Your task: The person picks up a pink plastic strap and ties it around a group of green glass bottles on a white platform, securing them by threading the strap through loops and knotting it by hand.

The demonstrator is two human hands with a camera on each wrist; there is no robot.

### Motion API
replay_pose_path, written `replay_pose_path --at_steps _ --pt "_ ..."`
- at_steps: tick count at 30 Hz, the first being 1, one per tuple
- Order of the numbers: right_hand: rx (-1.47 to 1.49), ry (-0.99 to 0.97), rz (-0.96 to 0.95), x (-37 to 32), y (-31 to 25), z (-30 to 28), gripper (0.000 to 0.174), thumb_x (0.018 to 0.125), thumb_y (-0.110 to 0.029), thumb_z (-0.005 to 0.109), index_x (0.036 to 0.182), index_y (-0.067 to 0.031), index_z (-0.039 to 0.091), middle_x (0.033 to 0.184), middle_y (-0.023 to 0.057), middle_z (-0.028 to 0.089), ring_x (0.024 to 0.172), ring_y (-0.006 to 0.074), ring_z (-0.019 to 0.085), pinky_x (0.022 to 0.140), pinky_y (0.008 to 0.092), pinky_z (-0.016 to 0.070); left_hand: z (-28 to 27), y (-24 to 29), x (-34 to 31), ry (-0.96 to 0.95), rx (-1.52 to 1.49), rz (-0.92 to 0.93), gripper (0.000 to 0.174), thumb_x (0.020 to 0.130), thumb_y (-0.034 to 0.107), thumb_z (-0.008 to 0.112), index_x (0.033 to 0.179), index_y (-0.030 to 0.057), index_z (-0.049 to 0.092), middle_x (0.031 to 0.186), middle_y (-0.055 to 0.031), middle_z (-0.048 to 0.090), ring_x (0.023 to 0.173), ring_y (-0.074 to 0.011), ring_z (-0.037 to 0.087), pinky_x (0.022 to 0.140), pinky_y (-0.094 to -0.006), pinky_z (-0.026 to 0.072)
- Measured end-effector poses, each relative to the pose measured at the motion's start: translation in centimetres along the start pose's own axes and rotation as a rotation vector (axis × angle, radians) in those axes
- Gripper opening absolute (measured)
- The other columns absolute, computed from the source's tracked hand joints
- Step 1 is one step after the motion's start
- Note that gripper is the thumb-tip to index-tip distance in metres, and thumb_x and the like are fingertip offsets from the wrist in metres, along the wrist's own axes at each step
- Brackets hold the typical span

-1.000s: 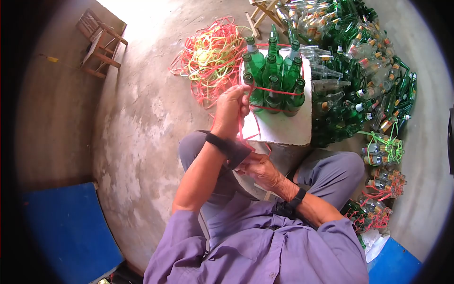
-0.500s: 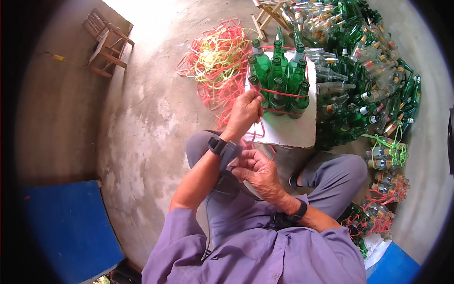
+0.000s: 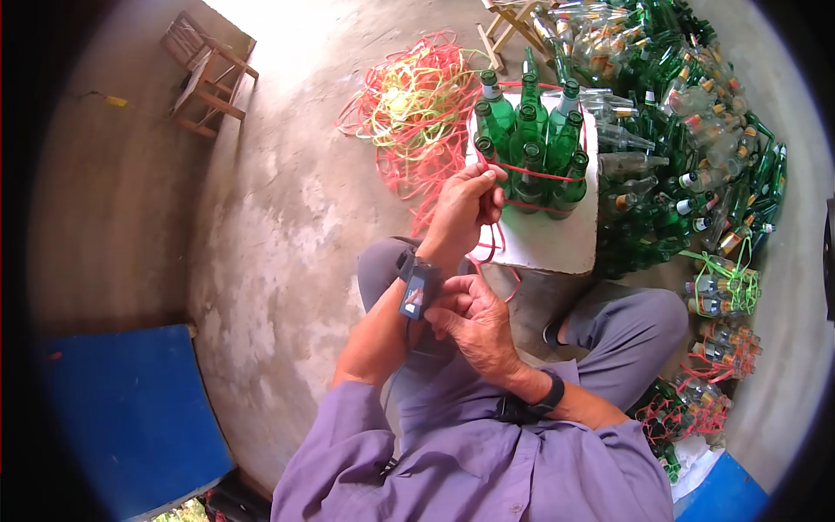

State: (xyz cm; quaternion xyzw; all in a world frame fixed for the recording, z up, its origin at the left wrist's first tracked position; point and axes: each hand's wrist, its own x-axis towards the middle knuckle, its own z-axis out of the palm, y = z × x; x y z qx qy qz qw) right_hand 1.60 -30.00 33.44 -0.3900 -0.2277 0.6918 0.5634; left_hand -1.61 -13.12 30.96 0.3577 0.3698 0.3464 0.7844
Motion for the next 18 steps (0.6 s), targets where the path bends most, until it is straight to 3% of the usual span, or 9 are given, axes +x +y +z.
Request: replay_pose_path --at_steps 5,12,18 --pt "0.018 -0.013 -0.004 0.45 0.1 -0.11 0.026 0.09 -0.006 0.068 0.109 0.0007 0.052 0.084 0.0067 0.067 0.069 0.0076 0.061 0.06 0.0217 0.0503 -0.4 -0.26 0.43 -0.001 -0.187 0.017 0.016 0.099 0.013 0.048 0.103 0.0018 0.058 0.067 -0.0051 0.057 0.049 -0.0135 0.051 0.047 -0.0231 0.0408" --pt "-0.019 0.058 0.102 0.7 0.56 0.07 0.034 0.087 -0.013 0.074 0.109 0.0014 0.052 0.083 0.009 0.068 0.064 0.0095 0.062 0.055 0.0221 0.0505 -0.51 0.44 0.24 0.004 -0.308 0.029 0.017 0.099 0.016 0.051 0.104 0.0021 0.059 0.068 -0.0029 0.056 0.051 -0.0114 0.048 0.047 -0.0222 0.0399" --pt "-0.177 0.095 -0.046 0.68 1.01 0.77 0.039 0.086 -0.013 0.075 0.112 0.001 0.049 0.081 0.0057 0.066 0.063 0.0072 0.06 0.055 0.0212 0.0503 -0.76 0.72 0.31 -0.038 -0.369 0.038 0.017 0.1 0.015 0.047 0.103 0.0019 0.057 0.069 -0.0033 0.056 0.053 -0.0122 0.049 0.048 -0.0234 0.0402"
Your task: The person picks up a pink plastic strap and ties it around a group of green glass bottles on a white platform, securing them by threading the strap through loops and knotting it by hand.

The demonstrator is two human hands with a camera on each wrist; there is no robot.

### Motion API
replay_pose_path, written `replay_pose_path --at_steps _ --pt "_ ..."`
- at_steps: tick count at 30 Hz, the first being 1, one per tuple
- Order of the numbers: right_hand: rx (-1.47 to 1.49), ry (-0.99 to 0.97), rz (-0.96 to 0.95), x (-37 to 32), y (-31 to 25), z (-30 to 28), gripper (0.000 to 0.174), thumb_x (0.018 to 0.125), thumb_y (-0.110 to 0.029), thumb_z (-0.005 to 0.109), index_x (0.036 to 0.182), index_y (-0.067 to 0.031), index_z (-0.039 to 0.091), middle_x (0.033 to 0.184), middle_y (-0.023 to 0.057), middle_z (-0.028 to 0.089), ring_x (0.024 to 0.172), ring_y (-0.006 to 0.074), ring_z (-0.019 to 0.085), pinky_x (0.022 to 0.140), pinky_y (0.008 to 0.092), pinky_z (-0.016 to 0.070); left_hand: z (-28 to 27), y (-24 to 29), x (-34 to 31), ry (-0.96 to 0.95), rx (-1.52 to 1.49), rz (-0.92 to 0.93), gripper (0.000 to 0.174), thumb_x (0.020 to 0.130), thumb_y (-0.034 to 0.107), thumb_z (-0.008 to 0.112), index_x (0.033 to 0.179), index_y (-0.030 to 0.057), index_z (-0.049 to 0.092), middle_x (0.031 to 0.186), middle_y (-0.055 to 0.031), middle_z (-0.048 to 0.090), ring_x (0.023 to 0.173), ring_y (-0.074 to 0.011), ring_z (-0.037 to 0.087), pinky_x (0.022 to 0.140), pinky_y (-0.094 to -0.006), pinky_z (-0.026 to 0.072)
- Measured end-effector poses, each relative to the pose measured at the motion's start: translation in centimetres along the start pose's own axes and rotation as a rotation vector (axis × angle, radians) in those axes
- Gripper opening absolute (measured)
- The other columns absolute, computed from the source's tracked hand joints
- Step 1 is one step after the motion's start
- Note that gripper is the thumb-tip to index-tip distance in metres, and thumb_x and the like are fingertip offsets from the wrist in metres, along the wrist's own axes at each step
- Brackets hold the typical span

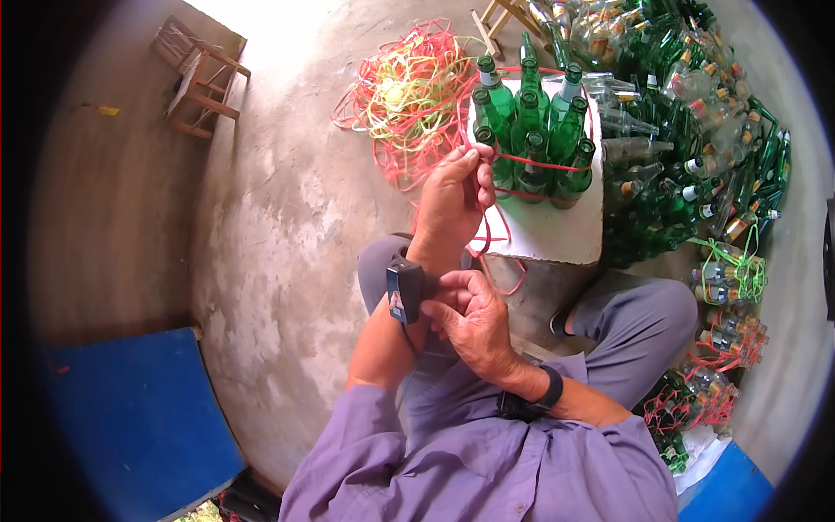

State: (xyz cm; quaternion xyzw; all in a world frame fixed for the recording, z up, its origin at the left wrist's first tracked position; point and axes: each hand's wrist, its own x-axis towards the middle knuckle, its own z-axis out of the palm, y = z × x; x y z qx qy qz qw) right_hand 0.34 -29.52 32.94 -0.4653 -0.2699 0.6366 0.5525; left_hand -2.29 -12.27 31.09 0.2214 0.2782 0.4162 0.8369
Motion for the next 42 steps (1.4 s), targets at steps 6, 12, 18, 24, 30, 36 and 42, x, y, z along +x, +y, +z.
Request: replay_pose_path --at_steps 6,12,18,24,30,36,42 --pt "0.083 -0.012 -0.045 0.2 -0.2 0.4 0.042 0.087 -0.006 0.072 0.12 -0.0004 0.047 0.083 0.0051 0.065 0.067 0.007 0.06 0.057 0.0208 0.0504 -0.2 0.4 0.3 -0.01 -0.091 0.012 0.016 0.099 0.014 0.047 0.104 0.0028 0.057 0.072 -0.0037 0.056 0.054 -0.0124 0.048 0.048 -0.0238 0.04" --pt "0.096 0.027 -0.091 -0.4 0.3 1.2 0.04 0.088 0.0 0.069 0.123 0.0011 0.05 0.084 0.0035 0.064 0.07 0.0065 0.059 0.064 0.0213 0.0505 -0.3 0.7 0.4 -0.006 -0.103 0.024 0.016 0.099 0.015 0.048 0.104 0.0031 0.057 0.072 -0.0041 0.056 0.052 -0.0137 0.047 0.049 -0.0244 0.0395" --pt "-0.093 0.125 -0.27 -0.2 1.0 1.3 0.034 0.085 0.0 0.072 0.116 -0.0003 0.058 0.086 0.0025 0.063 0.075 0.0077 0.06 0.071 0.0236 0.0524 -0.2 0.7 0.4 0.035 -0.07 0.043 0.018 0.098 0.02 0.052 0.105 0.0055 0.061 0.066 -0.0004 0.056 0.049 -0.013 0.046 0.047 -0.0263 0.0349" --pt "-0.097 0.103 -0.286 -0.1 1.3 1.0 0.035 0.084 0.002 0.072 0.117 -0.0019 0.059 0.09 0.002 0.059 0.079 0.0082 0.06 0.072 0.0227 0.0514 -0.3 0.8 0.5 0.042 -0.075 0.03 0.019 0.099 0.02 0.051 0.105 0.0058 0.061 0.066 0.0004 0.056 0.049 -0.0123 0.046 0.048 -0.0265 0.0338" --pt "-0.158 0.085 -0.322 -0.4 1.0 1.3 0.037 0.085 0.002 0.07 0.12 -0.0033 0.058 0.099 0.0015 0.057 0.086 0.0073 0.058 0.072 0.0213 0.0502 -0.5 1.1 0.3 0.018 -0.116 0.046 0.019 0.099 0.021 0.051 0.105 0.0058 0.06 0.068 0.0008 0.055 0.051 -0.0112 0.044 0.049 -0.0259 0.0332" --pt "0.122 0.146 -0.134 0.4 2.4 1.0 0.046 0.085 -0.003 0.073 0.124 -0.0048 0.049 0.098 0.0003 0.055 0.085 0.006 0.055 0.07 0.0204 0.049 0.3 2.0 -0.6 -0.023 -0.203 0.082 0.019 0.1 0.02 0.048 0.105 0.0051 0.059 0.069 0.0002 0.052 0.052 -0.011 0.04 0.051 -0.0253 0.0322" --pt "0.033 0.15 -0.214 0.9 1.8 1.5 0.043 0.085 -0.005 0.074 0.119 -0.003 0.049 0.096 0.0012 0.058 0.083 0.0057 0.057 0.07 0.0203 0.0496 -0.3 3.0 -0.2 -0.126 -0.369 0.117 0.018 0.099 0.021 0.05 0.105 0.0066 0.059 0.069 -0.0009 0.054 0.055 -0.0133 0.045 0.051 -0.0257 0.0363"
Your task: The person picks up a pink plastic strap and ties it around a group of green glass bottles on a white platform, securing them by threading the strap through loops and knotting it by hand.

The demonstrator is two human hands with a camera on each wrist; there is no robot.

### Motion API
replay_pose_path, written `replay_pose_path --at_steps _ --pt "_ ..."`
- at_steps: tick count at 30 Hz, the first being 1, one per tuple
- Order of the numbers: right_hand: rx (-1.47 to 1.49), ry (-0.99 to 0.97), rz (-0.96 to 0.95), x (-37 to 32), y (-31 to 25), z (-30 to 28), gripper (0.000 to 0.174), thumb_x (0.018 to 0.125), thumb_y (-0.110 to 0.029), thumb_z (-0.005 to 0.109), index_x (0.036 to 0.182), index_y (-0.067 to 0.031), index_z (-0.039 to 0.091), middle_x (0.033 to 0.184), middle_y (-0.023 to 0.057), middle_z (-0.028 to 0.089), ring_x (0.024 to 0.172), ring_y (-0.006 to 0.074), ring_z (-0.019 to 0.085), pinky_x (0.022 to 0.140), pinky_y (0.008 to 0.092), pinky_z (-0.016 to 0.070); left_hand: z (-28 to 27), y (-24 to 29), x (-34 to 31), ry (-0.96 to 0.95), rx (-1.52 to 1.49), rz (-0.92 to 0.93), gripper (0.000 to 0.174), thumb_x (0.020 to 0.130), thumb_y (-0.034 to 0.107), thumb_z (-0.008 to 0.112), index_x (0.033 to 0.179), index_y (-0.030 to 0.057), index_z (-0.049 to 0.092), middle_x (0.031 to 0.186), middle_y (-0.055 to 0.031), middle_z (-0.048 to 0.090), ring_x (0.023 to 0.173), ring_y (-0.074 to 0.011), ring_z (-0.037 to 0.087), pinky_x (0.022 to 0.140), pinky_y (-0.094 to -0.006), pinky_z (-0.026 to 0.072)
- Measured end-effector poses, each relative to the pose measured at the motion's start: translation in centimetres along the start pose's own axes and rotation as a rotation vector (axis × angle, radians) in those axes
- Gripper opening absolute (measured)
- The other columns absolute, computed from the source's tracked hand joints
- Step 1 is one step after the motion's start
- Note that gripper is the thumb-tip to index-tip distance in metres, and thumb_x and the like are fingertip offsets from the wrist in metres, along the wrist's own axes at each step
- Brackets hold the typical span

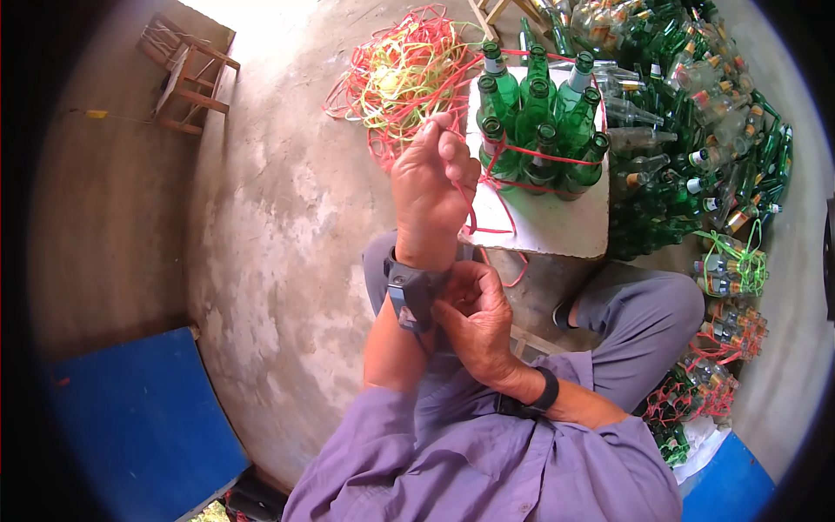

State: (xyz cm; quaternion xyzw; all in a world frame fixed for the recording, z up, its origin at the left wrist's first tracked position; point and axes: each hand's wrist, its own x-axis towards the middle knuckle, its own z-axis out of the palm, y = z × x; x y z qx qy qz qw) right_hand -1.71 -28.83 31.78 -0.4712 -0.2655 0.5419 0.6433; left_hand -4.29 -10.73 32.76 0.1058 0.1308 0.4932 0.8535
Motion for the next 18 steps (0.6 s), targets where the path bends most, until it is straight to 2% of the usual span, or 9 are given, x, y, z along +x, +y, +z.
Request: replay_pose_path --at_steps 3,6,8,11,15,17,18 --pt "0.068 0.017 0.044 0.2 -0.2 0.6 0.041 0.086 -0.003 0.073 0.119 -0.001 0.049 0.095 0.0029 0.06 0.082 0.0068 0.06 0.071 0.0204 0.0509 0.0 0.7 0.2 0.021 -0.069 0.045 0.019 0.101 0.016 0.046 0.105 0.0024 0.059 0.069 -0.0006 0.051 0.056 -0.0116 0.041 0.054 -0.0261 0.0312" --pt "0.05 -0.004 0.007 0.4 -0.4 0.5 0.039 0.087 -0.001 0.07 0.119 0.0011 0.048 0.095 0.0044 0.061 0.082 0.0078 0.062 0.071 0.0208 0.052 -0.1 1.0 0.4 0.025 -0.071 0.053 0.02 0.101 0.016 0.046 0.104 0.0022 0.06 0.068 -0.0004 0.051 0.056 -0.0117 0.042 0.054 -0.026 0.0312" --pt "0.084 -0.004 0.133 0.5 -1.4 0.5 0.039 0.087 0.002 0.069 0.12 0.0033 0.049 0.099 0.0052 0.061 0.082 0.0082 0.06 0.068 0.0211 0.0519 -0.1 1.1 0.4 0.027 -0.064 0.062 0.02 0.101 0.016 0.047 0.104 0.0021 0.06 0.068 -0.0003 0.05 0.056 -0.0116 0.042 0.054 -0.0259 0.0311" --pt "0.184 0.009 0.132 0.8 -1.6 0.9 0.042 0.088 0.0 0.069 0.124 0.0036 0.049 0.098 0.0048 0.061 0.079 0.0078 0.061 0.063 0.0215 0.0514 0.2 1.4 0.4 0.019 -0.083 0.068 0.02 0.1 0.015 0.047 0.103 0.0015 0.061 0.067 -0.0002 0.051 0.054 -0.0113 0.042 0.054 -0.0261 0.031" --pt "0.063 -0.015 0.112 0.6 -1.7 1.4 0.043 0.087 0.0 0.069 0.126 0.0043 0.051 0.097 0.0066 0.061 0.079 0.0099 0.062 0.064 0.023 0.0516 0.6 2.3 0.2 0.046 -0.107 0.105 0.02 0.1 0.015 0.047 0.103 0.0008 0.061 0.067 -0.0003 0.051 0.053 -0.0111 0.041 0.053 -0.0263 0.0307" --pt "-0.417 -0.043 -0.282 0.5 -2.1 1.6 0.043 0.085 0.002 0.069 0.126 0.0043 0.055 0.096 0.0094 0.061 0.078 0.0131 0.062 0.067 0.0252 0.0523 0.4 2.6 0.2 0.034 -0.136 0.105 0.02 0.1 0.015 0.047 0.104 0.0007 0.061 0.066 -0.0004 0.051 0.052 -0.0112 0.041 0.053 -0.0263 0.0307" --pt "-0.435 -0.049 -0.304 0.4 -2.3 1.8 0.044 0.082 0.004 0.07 0.125 0.0041 0.058 0.096 0.012 0.06 0.077 0.0169 0.063 0.069 0.0273 0.0521 0.3 2.7 0.3 0.034 -0.141 0.101 0.02 0.1 0.015 0.047 0.103 0.001 0.061 0.066 -0.0002 0.051 0.052 -0.0113 0.041 0.053 -0.0263 0.0308"
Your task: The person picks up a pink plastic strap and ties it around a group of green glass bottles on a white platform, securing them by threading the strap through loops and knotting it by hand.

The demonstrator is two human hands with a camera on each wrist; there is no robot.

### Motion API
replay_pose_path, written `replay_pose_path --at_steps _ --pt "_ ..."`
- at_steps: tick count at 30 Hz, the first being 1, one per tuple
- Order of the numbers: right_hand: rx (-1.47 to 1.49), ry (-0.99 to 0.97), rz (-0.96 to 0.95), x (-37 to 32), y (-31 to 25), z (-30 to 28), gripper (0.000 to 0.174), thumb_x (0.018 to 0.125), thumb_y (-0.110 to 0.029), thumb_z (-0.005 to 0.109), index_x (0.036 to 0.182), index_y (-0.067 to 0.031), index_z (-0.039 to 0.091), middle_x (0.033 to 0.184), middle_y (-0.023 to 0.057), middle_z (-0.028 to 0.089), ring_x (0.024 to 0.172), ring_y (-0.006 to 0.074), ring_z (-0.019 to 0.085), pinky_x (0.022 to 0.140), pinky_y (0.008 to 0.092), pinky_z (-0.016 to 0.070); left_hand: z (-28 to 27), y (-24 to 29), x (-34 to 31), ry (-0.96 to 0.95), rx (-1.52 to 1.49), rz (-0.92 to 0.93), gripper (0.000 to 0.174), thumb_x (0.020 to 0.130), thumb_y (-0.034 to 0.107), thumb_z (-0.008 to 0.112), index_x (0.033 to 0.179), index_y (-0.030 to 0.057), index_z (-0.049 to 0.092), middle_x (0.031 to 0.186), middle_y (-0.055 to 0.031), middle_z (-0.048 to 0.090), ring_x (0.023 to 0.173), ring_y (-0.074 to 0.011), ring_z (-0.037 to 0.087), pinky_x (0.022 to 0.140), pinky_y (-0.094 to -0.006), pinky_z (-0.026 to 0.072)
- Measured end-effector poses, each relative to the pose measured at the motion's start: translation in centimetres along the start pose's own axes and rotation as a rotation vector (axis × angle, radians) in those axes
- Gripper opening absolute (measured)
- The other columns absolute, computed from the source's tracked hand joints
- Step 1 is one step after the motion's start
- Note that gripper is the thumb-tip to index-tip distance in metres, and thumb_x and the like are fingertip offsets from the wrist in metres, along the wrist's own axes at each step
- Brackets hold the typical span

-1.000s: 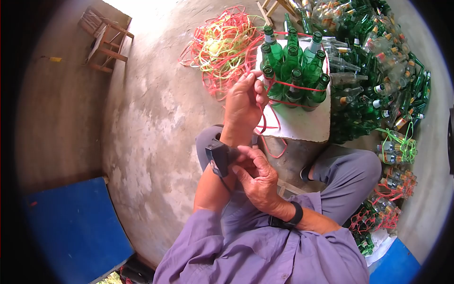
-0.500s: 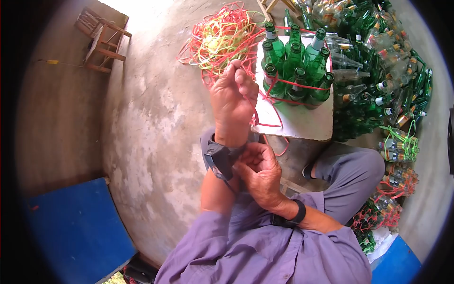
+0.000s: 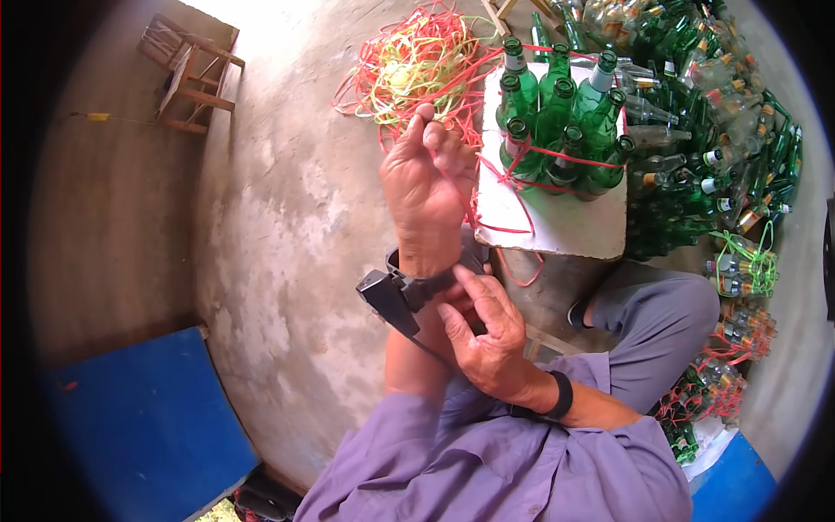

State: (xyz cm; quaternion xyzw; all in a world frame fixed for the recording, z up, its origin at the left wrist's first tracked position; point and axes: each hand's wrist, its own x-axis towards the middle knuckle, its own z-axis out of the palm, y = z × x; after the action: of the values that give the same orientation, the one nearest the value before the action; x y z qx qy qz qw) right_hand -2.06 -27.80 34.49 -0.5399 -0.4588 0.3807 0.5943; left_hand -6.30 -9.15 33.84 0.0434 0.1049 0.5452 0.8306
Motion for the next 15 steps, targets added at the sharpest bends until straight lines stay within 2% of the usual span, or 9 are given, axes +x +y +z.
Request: replay_pose_path --at_steps 1,3,5,7,11,15 --pt "0.004 -0.002 0.002 0.0 0.1 0.1 0.044 0.082 0.004 0.07 0.125 0.0041 0.058 0.096 0.012 0.06 0.077 0.0169 0.063 0.069 0.0273 0.0521 -0.1 0.1 0.1 0.0 -0.004 -0.002 0.02 0.1 0.015 0.047 0.103 0.0012 0.061 0.066 0.0 0.051 0.053 -0.0113 0.041 0.053 -0.0262 0.031" --pt "-0.121 -0.039 -0.231 0.1 0.3 0.5 0.046 0.08 0.006 0.071 0.124 0.004 0.058 0.094 0.0116 0.06 0.077 0.0185 0.063 0.067 0.0283 0.0512 -0.4 0.0 0.2 0.005 -0.001 -0.016 0.02 0.1 0.015 0.047 0.103 0.0013 0.061 0.066 0.0002 0.05 0.053 -0.0113 0.041 0.053 -0.0263 0.031" --pt "-0.095 -0.005 -0.233 0.3 0.4 0.9 0.046 0.078 0.007 0.071 0.123 0.0029 0.06 0.091 0.0107 0.06 0.076 0.0192 0.061 0.065 0.0284 0.0504 -0.6 0.0 0.2 0.011 0.0 -0.032 0.02 0.101 0.016 0.047 0.103 0.0015 0.061 0.066 0.0005 0.049 0.053 -0.0112 0.041 0.053 -0.0263 0.0311" --pt "-0.058 -0.02 -0.133 0.5 0.5 0.8 0.046 0.078 0.007 0.072 0.121 0.0013 0.06 0.088 0.0089 0.059 0.073 0.0181 0.06 0.063 0.0274 0.0495 -0.4 0.2 0.1 0.008 0.023 0.011 0.021 0.101 0.016 0.046 0.102 0.0017 0.061 0.067 0.0009 0.048 0.054 -0.0111 0.041 0.053 -0.0265 0.0309" --pt "-0.064 -0.029 -0.176 1.2 0.7 1.0 0.044 0.076 0.008 0.073 0.118 0.0001 0.062 0.085 0.0071 0.058 0.069 0.016 0.057 0.059 0.0264 0.0478 -0.4 0.7 0.2 -0.002 -0.008 -0.005 0.021 0.101 0.016 0.046 0.103 0.0019 0.061 0.067 0.001 0.049 0.054 -0.0111 0.041 0.052 -0.0267 0.0311" --pt "-0.031 -0.043 -0.123 1.3 0.8 1.5 0.045 0.075 0.008 0.073 0.118 0.0 0.061 0.08 0.006 0.055 0.062 0.0126 0.055 0.053 0.0253 0.0447 -0.6 0.9 0.1 0.014 0.0 -0.008 0.021 0.101 0.016 0.046 0.103 0.0019 0.061 0.067 0.0007 0.049 0.053 -0.0118 0.041 0.053 -0.0267 0.0318"
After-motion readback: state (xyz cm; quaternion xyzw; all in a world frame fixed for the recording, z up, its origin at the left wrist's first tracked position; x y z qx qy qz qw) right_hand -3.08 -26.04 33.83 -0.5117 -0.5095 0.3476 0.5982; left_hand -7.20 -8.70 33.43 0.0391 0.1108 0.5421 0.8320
